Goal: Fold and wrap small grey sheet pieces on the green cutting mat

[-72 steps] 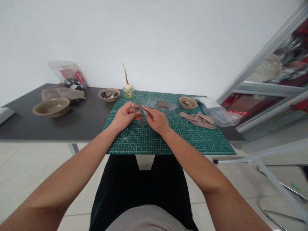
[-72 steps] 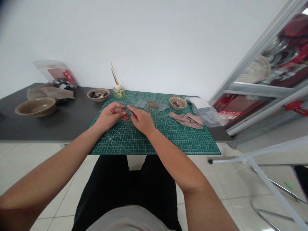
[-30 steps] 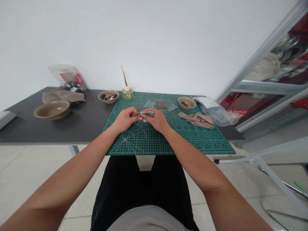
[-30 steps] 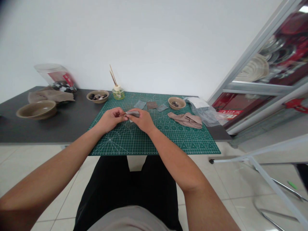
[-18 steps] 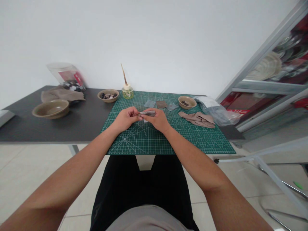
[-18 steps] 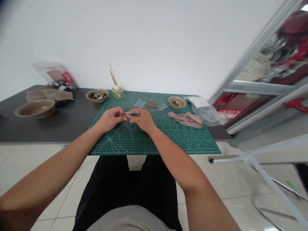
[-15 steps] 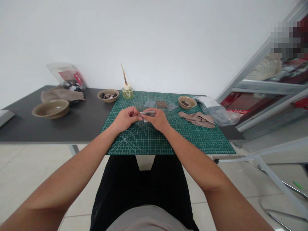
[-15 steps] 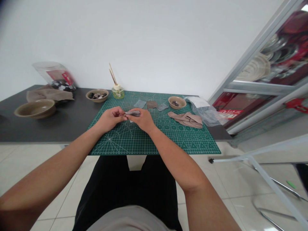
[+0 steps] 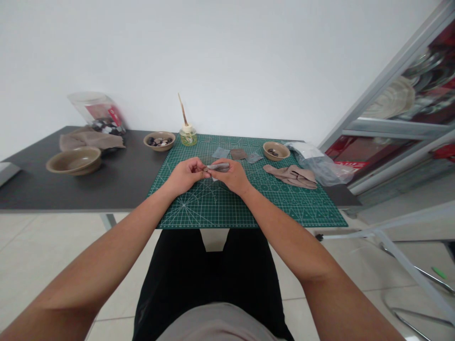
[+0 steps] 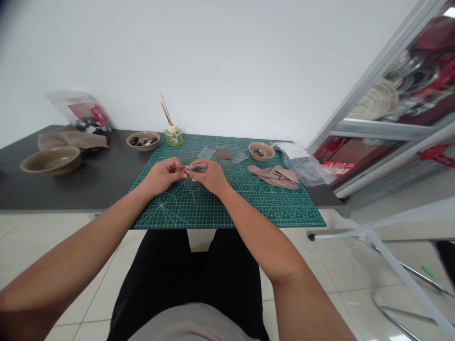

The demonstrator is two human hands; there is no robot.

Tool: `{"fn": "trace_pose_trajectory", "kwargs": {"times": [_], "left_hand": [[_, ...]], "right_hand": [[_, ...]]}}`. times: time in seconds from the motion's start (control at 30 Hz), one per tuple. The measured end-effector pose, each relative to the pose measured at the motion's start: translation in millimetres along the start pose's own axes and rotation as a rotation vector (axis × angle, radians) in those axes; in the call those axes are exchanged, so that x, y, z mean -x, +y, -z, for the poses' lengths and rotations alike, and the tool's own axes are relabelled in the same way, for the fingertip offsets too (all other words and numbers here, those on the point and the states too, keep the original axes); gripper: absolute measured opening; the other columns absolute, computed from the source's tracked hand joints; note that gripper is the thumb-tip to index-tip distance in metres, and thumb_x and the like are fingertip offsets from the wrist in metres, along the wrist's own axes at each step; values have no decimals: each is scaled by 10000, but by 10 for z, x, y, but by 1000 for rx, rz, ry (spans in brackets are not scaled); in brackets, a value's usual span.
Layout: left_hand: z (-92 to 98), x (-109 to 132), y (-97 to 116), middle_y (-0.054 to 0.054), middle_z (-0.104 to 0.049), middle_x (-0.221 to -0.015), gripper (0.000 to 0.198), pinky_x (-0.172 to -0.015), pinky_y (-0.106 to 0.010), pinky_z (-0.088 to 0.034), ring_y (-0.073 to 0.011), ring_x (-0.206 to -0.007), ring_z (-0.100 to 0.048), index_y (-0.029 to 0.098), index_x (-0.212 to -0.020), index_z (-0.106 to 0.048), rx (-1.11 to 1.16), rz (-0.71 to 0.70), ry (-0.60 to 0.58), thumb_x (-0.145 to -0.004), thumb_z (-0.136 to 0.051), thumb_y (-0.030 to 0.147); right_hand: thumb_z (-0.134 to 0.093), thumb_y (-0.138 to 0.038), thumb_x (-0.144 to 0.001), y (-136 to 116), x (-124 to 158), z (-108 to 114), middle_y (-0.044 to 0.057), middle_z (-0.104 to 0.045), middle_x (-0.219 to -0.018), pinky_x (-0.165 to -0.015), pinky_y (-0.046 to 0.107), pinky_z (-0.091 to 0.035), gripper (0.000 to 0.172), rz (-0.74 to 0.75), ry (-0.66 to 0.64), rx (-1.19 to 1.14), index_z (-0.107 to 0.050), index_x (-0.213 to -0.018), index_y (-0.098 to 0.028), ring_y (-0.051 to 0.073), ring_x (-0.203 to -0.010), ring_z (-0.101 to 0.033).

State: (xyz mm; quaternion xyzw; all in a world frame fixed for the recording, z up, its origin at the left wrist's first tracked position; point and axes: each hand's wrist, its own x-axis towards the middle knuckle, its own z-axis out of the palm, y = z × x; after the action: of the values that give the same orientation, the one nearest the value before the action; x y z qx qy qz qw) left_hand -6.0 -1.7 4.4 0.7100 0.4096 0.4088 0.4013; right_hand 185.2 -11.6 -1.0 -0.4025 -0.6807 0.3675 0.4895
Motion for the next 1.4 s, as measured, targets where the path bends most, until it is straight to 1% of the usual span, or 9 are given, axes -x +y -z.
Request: {"fn": "trace_pose_trajectory", "kwargs": {"times": [0.17,0.33,0.43,0.5,0.67,0.9,1.1,1.33,1.4], "left_hand": [[4,5,-3,43,-542,-611,272,-530,-229,-321,-90,-550,-437,168,-720,-573,23,0,4,-662,-781,333],[-4,3,-14,51,-519,-587,275,-512,-224,-303,-85,-528,-417,170,-707,-568,17,5,1,-663,-780,339],[-5,-3,-25,57,-502,-572,282,-495,-222,-285,-81,-510,-395,172,-704,-565,12,8,-1,-660,-784,344],[-2,-5,-28,55,-512,-583,282,-500,-223,-294,-81,-516,-404,171,-709,-566,23,-1,4,-656,-788,336],[5,-2,-14,50,-528,-598,275,-517,-227,-316,-85,-534,-423,169,-712,-567,33,-10,16,-651,-791,316],[4,11,-13,44,-530,-600,277,-511,-228,-313,-89,-531,-434,170,-706,-573,13,-12,17,-653,-787,338],[7,15,2,39,-530,-604,283,-520,-233,-325,-94,-539,-446,171,-701,-569,2,-22,25,-655,-786,348],[2,18,12,54,-491,-568,287,-499,-229,-299,-89,-510,-413,178,-720,-573,-14,-18,-13,-690,-763,391],[12,26,29,47,-507,-574,265,-511,-235,-320,-95,-522,-436,176,-735,-596,-28,-32,-30,-724,-736,400]], "right_hand": [[-763,-396,-722,-24,9,7,-5,-699,-749,-644,248,-457,260,38,-19,14,-724,-875,-190,127,-676,-616],[-763,-391,-709,-2,-7,0,-7,-700,-745,-627,245,-455,256,5,-46,-26,-717,-860,-189,126,-664,-615],[-781,-394,-686,13,-13,-6,-13,-687,-712,-602,239,-442,265,-7,-26,-30,-710,-834,-186,122,-638,-602],[-783,-393,-688,8,-10,-5,-17,-674,-691,-594,236,-435,261,1,-13,-18,-707,-825,-185,119,-626,-593],[-749,-406,-736,-17,0,4,-15,-678,-724,-627,243,-444,258,29,-42,1,-712,-874,-191,118,-651,-596],[-768,-406,-703,-6,5,0,-13,-675,-710,-616,246,-441,267,18,-24,4,-702,-834,-183,124,-645,-598],[-742,-402,-739,-27,13,4,-6,-700,-763,-659,253,-461,250,34,-48,27,-713,-879,-198,133,-696,-627],[-774,-403,-699,-14,5,2,-18,-680,-694,-600,232,-438,246,7,-12,-7,-723,-818,-193,118,-631,-595],[-772,-410,-704,-5,3,8,-24,-668,-676,-590,229,-430,250,17,-6,-20,-719,-810,-189,112,-613,-581]]}}
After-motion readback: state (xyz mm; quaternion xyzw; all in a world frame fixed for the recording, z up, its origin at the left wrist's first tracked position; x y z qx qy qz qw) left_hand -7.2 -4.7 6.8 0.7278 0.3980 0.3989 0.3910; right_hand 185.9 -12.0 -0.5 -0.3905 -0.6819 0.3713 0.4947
